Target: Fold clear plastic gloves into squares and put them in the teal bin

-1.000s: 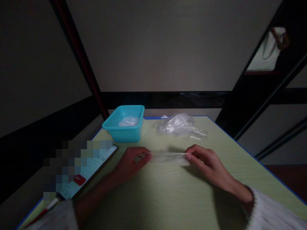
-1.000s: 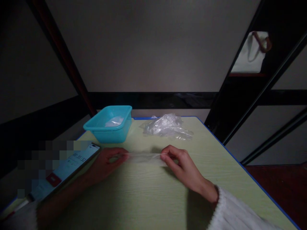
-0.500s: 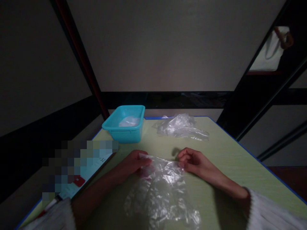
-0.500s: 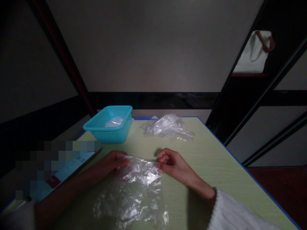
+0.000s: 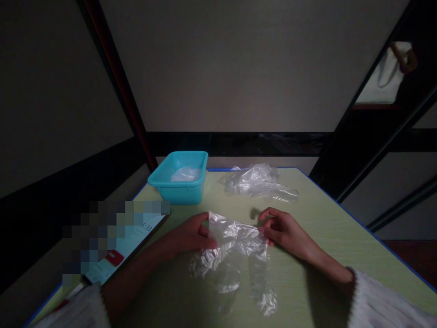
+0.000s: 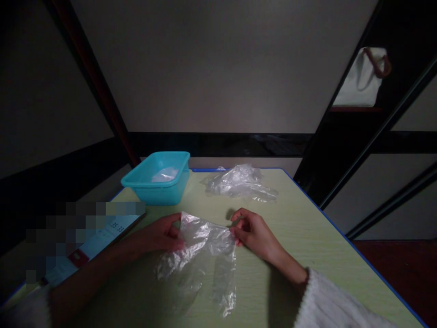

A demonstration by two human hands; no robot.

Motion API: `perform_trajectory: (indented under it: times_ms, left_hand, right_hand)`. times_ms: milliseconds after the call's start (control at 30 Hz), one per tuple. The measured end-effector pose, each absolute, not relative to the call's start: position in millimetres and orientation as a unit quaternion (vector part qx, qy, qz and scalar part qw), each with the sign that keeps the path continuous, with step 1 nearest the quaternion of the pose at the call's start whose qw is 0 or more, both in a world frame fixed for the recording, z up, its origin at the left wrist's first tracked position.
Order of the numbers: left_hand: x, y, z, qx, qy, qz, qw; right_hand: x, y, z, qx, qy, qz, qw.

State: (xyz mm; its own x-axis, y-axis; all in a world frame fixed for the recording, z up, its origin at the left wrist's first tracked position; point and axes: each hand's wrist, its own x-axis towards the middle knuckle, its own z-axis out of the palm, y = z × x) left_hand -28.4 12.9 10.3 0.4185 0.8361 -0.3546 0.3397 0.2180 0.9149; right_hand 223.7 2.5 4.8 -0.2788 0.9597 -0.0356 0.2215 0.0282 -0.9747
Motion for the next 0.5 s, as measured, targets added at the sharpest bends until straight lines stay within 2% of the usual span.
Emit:
perform_trajectory:
  times_ms: [200, 267, 367, 400, 433, 500]
  left_hand:
    - [-24.9, 11.8, 8.3, 0.576, 0.488, 0.248, 0.607]
    - [-20.6, 14.8, 4.9, 0.561, 0.488, 0.315, 0.589]
    - [-14.6, 21.4, 1.3, 0.538, 0.498, 0.424, 0.531]
    - [-13.5, 23.9, 0.7, 0.534, 0.501, 0.455, 0.507]
    - [-13.2, 26.2, 0.4, 0.531, 0.503, 0.479, 0.484]
    - [-14.5, 29.7, 0.7, 0.525, 0.510, 0.518, 0.443]
  right_hand:
    - [230.9, -4.1, 7.1, -0.447, -0.626, 0.560, 0.309]
    - [232.0, -14.2, 10.9, -0.414, -0.634, 0.606, 0.244]
    - [231.7, -27.5, 19.5, -0.338, -0.639, 0.686, 0.083]
    - [231.5, -29.3, 22.4, -0.336, -0.647, 0.682, 0.057]
    - [231.5, -29.3, 25.0, -0.351, -0.672, 0.649, 0.069]
    - [232.0, -25.1, 28.9, -0.398, -0.751, 0.496, 0.175]
